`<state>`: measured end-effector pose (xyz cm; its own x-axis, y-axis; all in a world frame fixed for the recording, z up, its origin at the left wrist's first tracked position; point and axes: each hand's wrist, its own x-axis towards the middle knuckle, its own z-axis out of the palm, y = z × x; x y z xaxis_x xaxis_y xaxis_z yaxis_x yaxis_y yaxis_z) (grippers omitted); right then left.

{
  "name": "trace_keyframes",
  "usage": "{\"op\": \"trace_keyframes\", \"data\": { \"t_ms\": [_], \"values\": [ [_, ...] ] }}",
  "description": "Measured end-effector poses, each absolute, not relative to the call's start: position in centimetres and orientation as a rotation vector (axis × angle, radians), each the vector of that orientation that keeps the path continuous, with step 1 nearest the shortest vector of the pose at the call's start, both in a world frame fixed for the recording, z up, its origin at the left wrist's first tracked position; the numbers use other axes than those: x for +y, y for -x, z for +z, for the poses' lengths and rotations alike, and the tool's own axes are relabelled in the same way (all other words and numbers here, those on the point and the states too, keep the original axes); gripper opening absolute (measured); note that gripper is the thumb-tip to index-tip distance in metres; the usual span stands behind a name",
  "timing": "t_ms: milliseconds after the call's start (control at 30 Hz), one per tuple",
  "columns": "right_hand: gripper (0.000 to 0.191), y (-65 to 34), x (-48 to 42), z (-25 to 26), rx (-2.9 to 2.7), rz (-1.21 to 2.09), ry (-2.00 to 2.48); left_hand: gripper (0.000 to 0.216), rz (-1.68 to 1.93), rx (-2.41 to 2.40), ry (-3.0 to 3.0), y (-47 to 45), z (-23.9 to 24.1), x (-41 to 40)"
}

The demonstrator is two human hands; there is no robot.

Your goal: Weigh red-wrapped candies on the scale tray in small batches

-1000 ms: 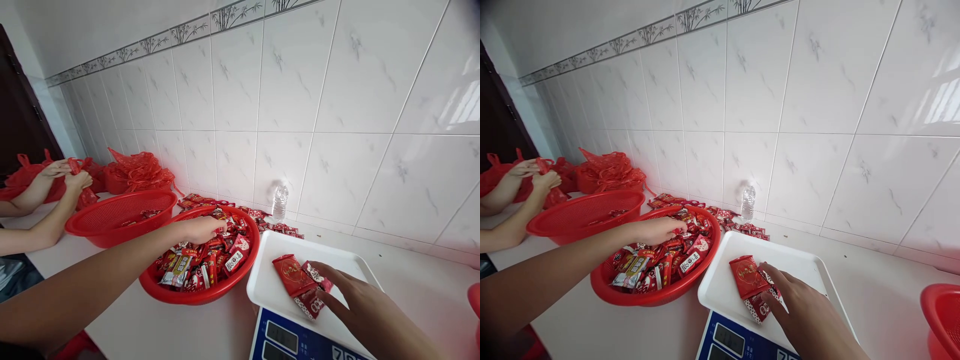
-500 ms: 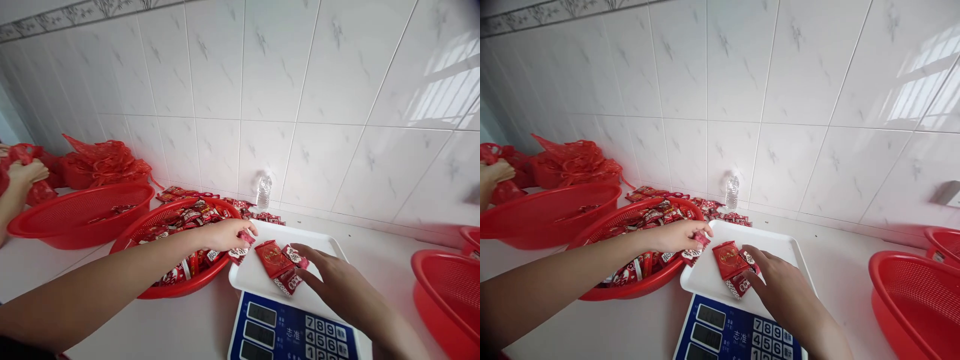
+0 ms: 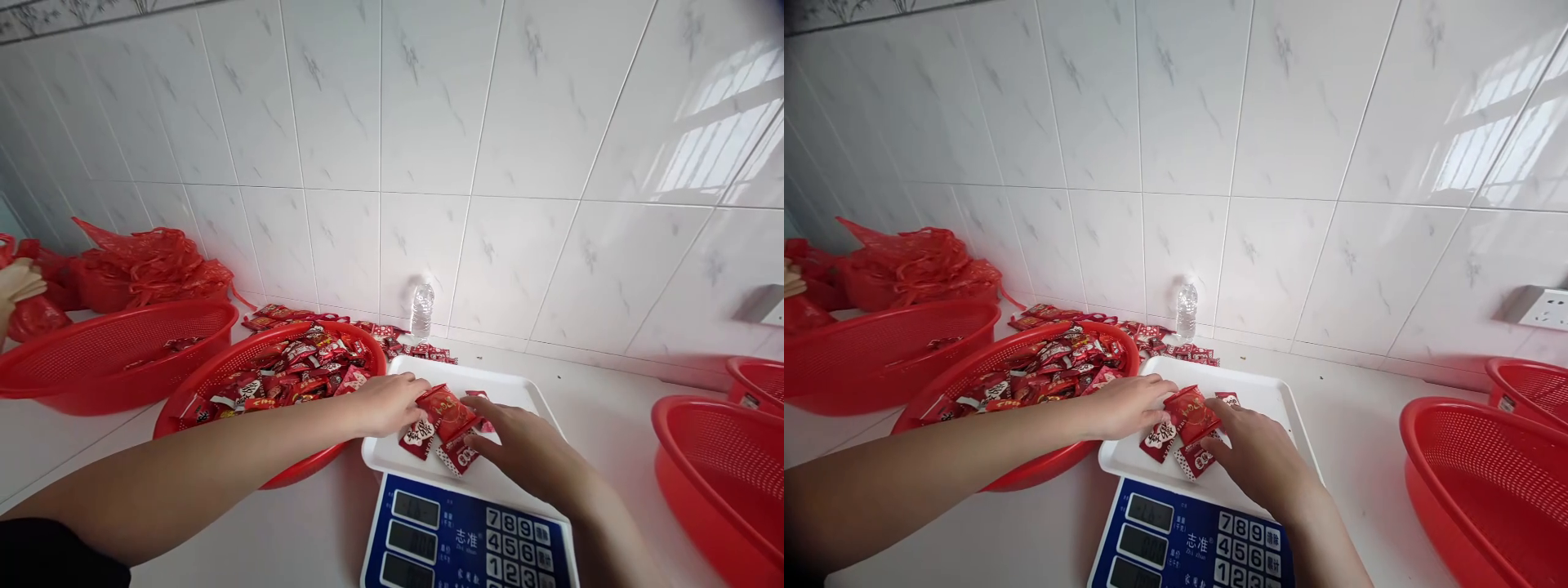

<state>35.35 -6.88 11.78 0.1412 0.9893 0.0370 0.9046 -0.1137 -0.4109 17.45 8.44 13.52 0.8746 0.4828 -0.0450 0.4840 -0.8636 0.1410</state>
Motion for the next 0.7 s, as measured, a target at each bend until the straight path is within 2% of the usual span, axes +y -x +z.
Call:
{"op": "trace_keyframes", "data": {
  "t_ms": [167,267,433,700],
  "values": [
    [0.048,-35.5,-7.0,11.5,-1.810,0.328,2.106,0.029,0.172,0.900,-2.855,-15.9,14.5,13.0],
    [0.047,-35.7,-7.0,11.2,-1.834,0.322,2.109,0.025,-0.006,0.947,-2.811,-13.6,14.3,15.7],
    [0.047,-35.6,-6.9,10.5,-1.841,0.329,2.130,0.034,-0.197,0.897,-2.805,-9.3,13.8,16.4],
    [0.049,-35.3,-6.9,10.6,-1.864,0.316,2.139,0.022,-0.366,1.097,-2.685,-4.5,17.2,17.1]
  ]
}}
